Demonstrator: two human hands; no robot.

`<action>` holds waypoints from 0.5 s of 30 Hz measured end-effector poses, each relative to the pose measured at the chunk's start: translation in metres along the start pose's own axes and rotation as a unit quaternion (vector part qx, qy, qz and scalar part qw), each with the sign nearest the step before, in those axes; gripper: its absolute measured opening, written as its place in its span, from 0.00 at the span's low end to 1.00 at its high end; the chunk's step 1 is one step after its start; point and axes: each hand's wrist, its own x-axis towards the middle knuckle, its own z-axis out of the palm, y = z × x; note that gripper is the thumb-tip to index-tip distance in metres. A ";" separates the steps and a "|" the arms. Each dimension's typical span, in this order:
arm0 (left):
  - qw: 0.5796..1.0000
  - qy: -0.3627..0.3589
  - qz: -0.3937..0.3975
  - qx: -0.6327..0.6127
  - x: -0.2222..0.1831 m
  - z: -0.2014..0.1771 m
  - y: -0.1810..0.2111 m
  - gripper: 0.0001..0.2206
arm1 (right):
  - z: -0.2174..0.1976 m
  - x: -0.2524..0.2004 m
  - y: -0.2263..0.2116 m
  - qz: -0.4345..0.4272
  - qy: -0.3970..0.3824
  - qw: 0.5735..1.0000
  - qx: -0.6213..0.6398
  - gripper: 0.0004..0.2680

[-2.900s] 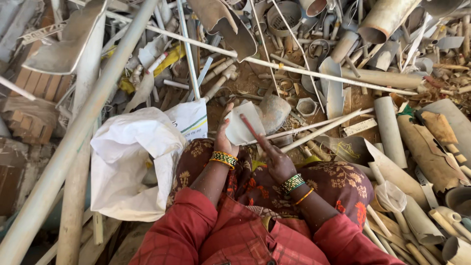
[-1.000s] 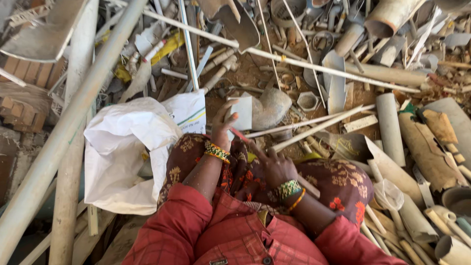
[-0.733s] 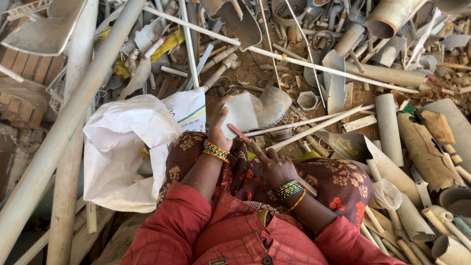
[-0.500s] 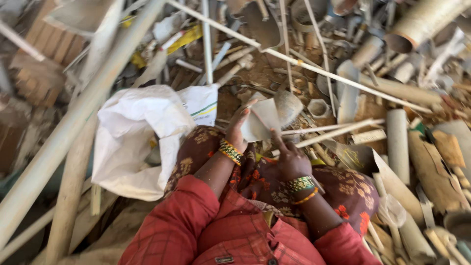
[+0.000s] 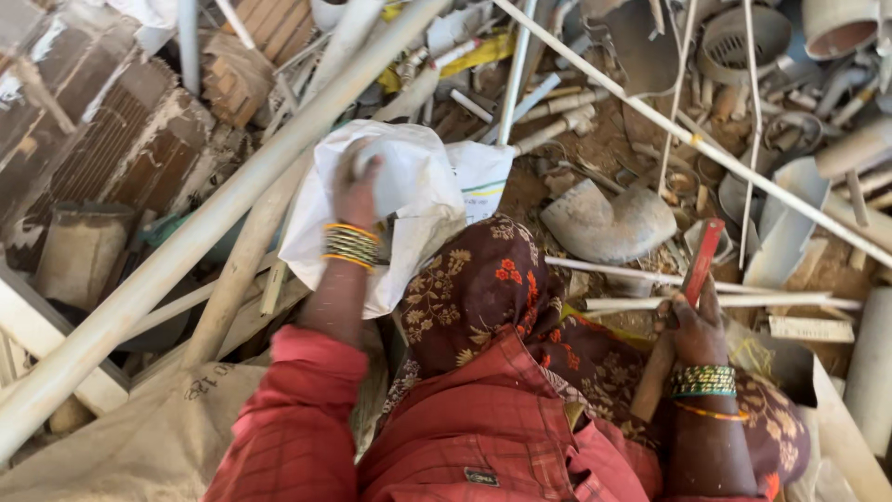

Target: The person uses a red blade to scrape debris off the surfaces and interiors of various plastic PVC pipes and fittings while sitting amidst a large pile of scrap materials.

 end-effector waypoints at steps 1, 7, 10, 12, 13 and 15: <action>0.938 0.081 -0.036 -0.336 0.006 -0.004 -0.012 0.18 | -0.003 0.006 0.002 -0.042 -0.011 0.999 -0.023 0.19; 0.905 -0.122 -0.069 0.402 -0.001 -0.028 -0.006 0.15 | -0.061 -0.001 -0.001 0.019 0.098 0.959 0.264 0.14; 0.983 0.098 -0.112 -0.104 -0.008 0.006 0.054 0.35 | -0.096 -0.019 -0.012 0.024 0.193 0.872 0.449 0.10; 0.989 0.097 -0.045 -0.104 0.005 0.032 0.091 0.33 | -0.087 -0.020 -0.007 0.059 0.186 0.864 0.464 0.07; 0.985 0.084 -0.012 -0.148 0.007 0.052 0.106 0.31 | -0.083 -0.019 -0.005 0.077 0.183 0.859 0.471 0.06; 0.969 0.061 0.043 -0.235 0.006 0.094 0.127 0.28 | -0.079 -0.018 -0.005 0.094 0.142 0.898 0.406 0.08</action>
